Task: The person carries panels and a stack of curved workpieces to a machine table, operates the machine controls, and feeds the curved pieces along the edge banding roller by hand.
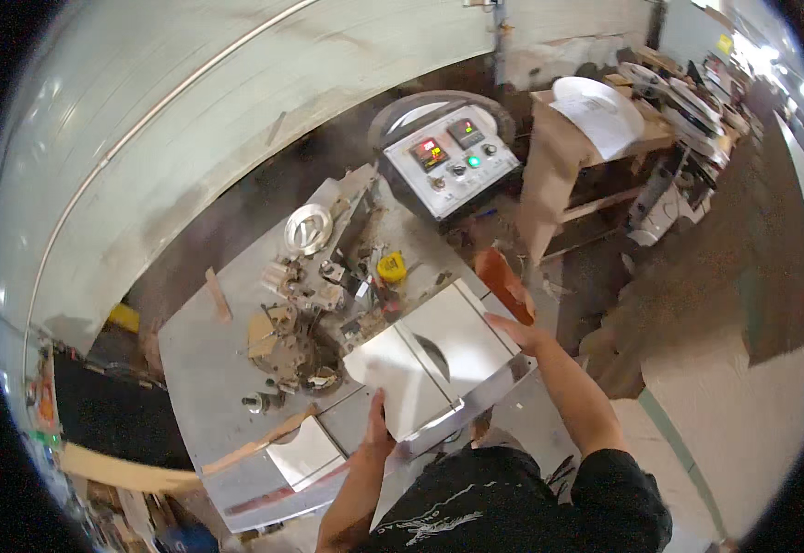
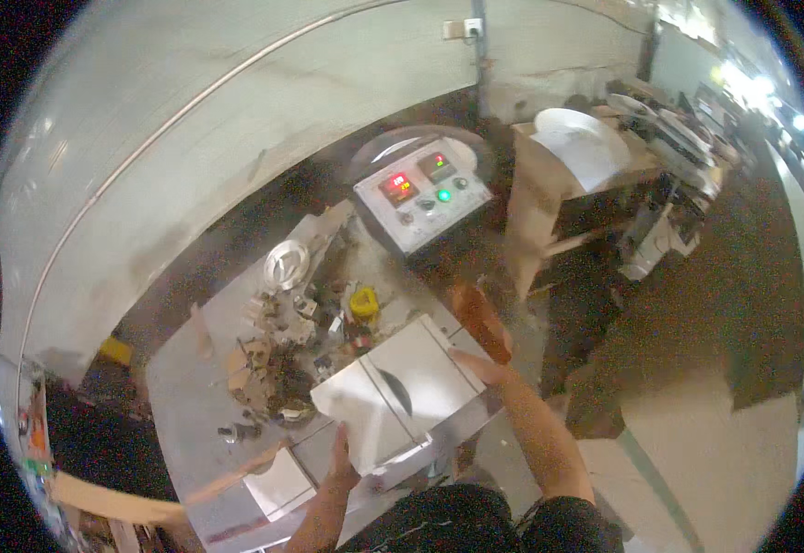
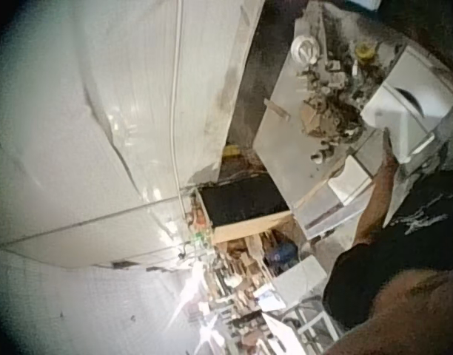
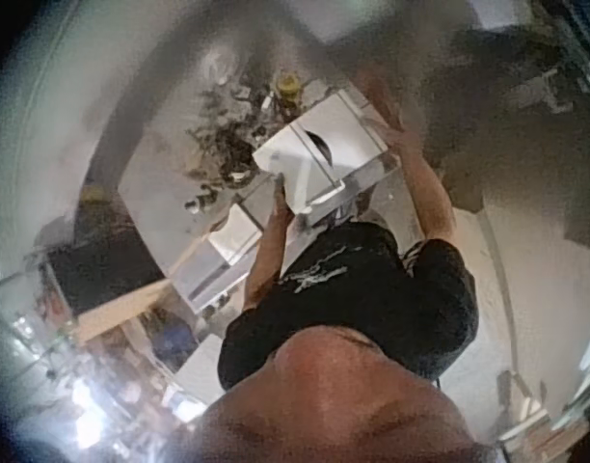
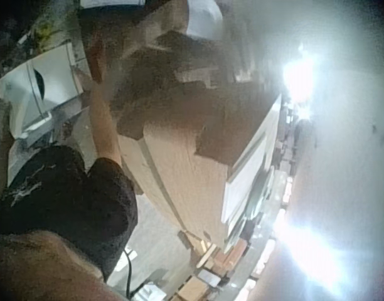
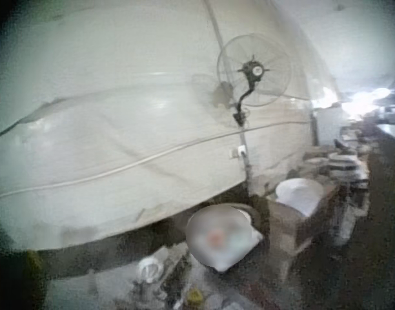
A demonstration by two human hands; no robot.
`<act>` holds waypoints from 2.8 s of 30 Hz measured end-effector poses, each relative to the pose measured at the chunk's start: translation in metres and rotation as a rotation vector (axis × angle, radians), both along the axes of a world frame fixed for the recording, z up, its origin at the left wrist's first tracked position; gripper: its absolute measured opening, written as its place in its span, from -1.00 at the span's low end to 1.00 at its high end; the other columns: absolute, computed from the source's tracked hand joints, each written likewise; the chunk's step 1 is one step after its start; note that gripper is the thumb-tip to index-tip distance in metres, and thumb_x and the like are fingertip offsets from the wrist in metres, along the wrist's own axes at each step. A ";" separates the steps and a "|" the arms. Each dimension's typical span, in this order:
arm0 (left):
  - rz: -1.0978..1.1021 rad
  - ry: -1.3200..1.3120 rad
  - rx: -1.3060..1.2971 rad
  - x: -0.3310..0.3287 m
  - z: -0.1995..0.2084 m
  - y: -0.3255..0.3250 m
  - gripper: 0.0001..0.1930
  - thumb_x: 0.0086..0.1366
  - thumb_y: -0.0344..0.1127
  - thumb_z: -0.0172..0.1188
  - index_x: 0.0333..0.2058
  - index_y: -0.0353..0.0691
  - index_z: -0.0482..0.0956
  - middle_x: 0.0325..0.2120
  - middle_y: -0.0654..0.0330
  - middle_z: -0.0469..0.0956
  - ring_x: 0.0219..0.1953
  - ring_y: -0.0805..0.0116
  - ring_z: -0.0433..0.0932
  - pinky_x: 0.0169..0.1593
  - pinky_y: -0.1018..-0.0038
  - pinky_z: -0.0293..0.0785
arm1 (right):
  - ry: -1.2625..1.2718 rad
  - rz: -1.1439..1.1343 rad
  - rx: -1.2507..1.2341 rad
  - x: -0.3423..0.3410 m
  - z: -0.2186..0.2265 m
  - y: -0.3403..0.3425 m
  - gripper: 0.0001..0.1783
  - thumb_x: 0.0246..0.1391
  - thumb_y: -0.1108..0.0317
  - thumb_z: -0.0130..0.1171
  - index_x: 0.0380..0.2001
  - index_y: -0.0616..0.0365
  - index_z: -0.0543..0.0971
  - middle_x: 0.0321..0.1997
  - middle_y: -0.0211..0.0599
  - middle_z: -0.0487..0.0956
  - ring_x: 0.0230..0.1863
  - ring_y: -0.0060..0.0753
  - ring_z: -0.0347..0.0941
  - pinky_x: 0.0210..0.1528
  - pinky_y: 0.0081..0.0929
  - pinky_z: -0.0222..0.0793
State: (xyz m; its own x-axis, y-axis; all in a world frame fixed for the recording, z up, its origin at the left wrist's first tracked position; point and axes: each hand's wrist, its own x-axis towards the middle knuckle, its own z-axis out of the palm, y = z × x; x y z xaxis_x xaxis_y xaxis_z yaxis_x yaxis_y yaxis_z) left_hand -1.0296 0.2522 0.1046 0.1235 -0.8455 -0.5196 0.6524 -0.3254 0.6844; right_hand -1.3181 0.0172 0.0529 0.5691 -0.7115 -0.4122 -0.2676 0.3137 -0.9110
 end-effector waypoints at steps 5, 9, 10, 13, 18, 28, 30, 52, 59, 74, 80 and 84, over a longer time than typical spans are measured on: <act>-0.058 0.093 0.009 -0.034 0.013 -0.035 -0.31 0.42 0.13 -0.13 0.30 -0.29 0.17 0.20 0.01 0.37 0.19 0.12 0.41 0.24 0.25 0.34 | -0.167 -0.085 0.255 -0.065 -0.064 -0.035 -0.29 0.29 -0.12 -0.07 0.28 0.22 0.31 0.17 -0.24 0.51 0.11 -0.39 0.48 0.22 -0.36 0.34; -0.010 0.078 0.022 -0.046 0.010 -0.053 -0.29 0.43 0.13 -0.11 0.33 -0.31 0.12 0.23 0.03 0.34 0.21 0.16 0.39 0.27 0.29 0.29 | -0.144 -0.075 0.179 -0.059 -0.050 -0.052 -0.33 0.29 -0.07 -0.04 0.27 0.22 0.33 0.16 -0.20 0.52 0.13 -0.35 0.48 0.22 -0.35 0.33; -0.013 0.063 0.065 -0.049 0.008 -0.056 -0.28 0.43 0.14 -0.12 0.33 -0.30 0.11 0.25 0.03 0.32 0.23 0.17 0.37 0.28 0.29 0.28 | -0.115 -0.071 0.168 -0.059 -0.037 -0.050 -0.33 0.29 -0.06 -0.03 0.26 0.22 0.34 0.17 -0.19 0.52 0.14 -0.34 0.47 0.23 -0.34 0.33; -0.050 0.095 0.033 -0.047 0.000 -0.048 -0.26 0.42 0.17 -0.12 0.35 -0.29 0.09 0.28 0.05 0.28 0.27 0.18 0.33 0.27 0.30 0.29 | -0.030 -0.072 0.091 -0.057 -0.002 -0.049 -0.36 0.29 -0.03 0.01 0.25 0.22 0.36 0.17 -0.16 0.52 0.17 -0.34 0.45 0.24 -0.33 0.31; 0.138 -0.078 0.140 -0.047 0.001 -0.031 -0.29 0.42 0.18 -0.12 0.30 -0.29 0.18 0.22 0.06 0.34 0.20 0.25 0.39 0.15 0.41 0.36 | 0.164 -0.215 -0.364 -0.031 0.086 -0.102 -0.40 0.28 0.02 0.07 0.22 0.21 0.40 0.18 -0.12 0.52 0.21 -0.33 0.41 0.25 -0.32 0.27; 0.424 -0.347 0.177 -0.062 -0.076 0.040 -0.70 0.40 -0.25 0.06 -0.10 -0.42 0.52 -0.40 0.18 0.56 -0.38 0.40 0.54 -0.28 0.51 0.49 | 0.579 -0.025 -1.202 0.125 0.171 -0.216 -0.24 0.11 -0.04 0.17 0.30 0.05 0.26 0.30 -0.06 0.31 0.26 0.04 0.30 0.16 -0.08 0.40; 0.446 -0.518 0.058 -0.065 -0.119 0.063 -0.70 0.39 -0.28 0.06 -0.08 -0.45 0.51 -0.35 0.12 0.59 -0.35 0.37 0.57 -0.24 0.51 0.51 | 0.814 -0.005 -1.230 0.141 0.181 -0.206 -0.15 0.09 -0.13 0.15 0.35 -0.01 0.18 0.36 0.00 0.17 0.26 0.14 0.26 0.14 0.02 0.40; 0.264 -0.442 0.274 -0.058 -0.073 0.065 -0.68 0.39 -0.21 0.07 -0.21 -0.39 0.62 -0.35 0.13 0.66 -0.34 0.42 0.57 -0.23 0.47 0.50 | 0.569 0.000 -0.863 0.129 0.166 -0.213 -0.02 0.05 -0.19 0.22 0.34 0.29 0.19 0.42 0.10 0.19 0.45 0.02 0.06 0.46 -0.19 -0.02; 0.300 -0.743 0.466 0.025 -0.025 0.135 -0.62 0.30 -0.01 0.14 -0.12 -0.18 0.64 -0.36 -0.02 0.66 -0.27 0.21 0.66 -0.16 0.27 0.54 | -0.180 -0.246 -1.002 0.119 0.272 -0.031 -0.57 0.28 0.20 0.08 0.07 0.30 0.52 0.10 -0.10 0.55 0.14 -0.21 0.44 0.26 -0.24 0.23; 0.221 -1.406 0.354 0.197 -0.051 0.231 -0.41 0.11 -0.22 0.30 0.14 -0.13 0.44 0.07 -0.08 0.38 0.13 -0.13 0.31 0.22 0.05 0.24 | 0.490 0.549 -0.933 0.298 0.005 0.346 0.18 -0.25 -0.40 0.31 0.36 0.05 0.21 0.44 0.31 -0.01 0.44 0.40 -0.12 0.33 0.46 -0.25; -0.176 -1.553 0.125 0.208 -0.026 0.212 -0.33 0.07 -0.06 0.33 0.18 -0.04 0.40 0.17 -0.04 0.28 0.16 -0.12 0.25 0.24 -0.09 0.12 | 0.473 0.027 -1.042 0.304 0.018 0.364 0.19 -0.49 0.05 0.60 0.33 -0.06 0.27 0.06 0.03 0.24 0.13 0.16 0.14 0.18 0.11 0.16; -0.474 -1.724 0.015 0.234 -0.025 0.198 -0.01 -0.06 0.27 0.37 0.31 -0.05 0.24 0.33 -0.09 0.06 0.39 -0.14 -0.04 0.40 -0.18 -0.26 | 0.622 0.038 -0.998 0.308 0.008 0.361 0.25 -0.50 -0.15 0.55 0.36 -0.11 0.23 0.23 0.17 0.20 0.32 0.29 0.04 0.33 0.26 -0.03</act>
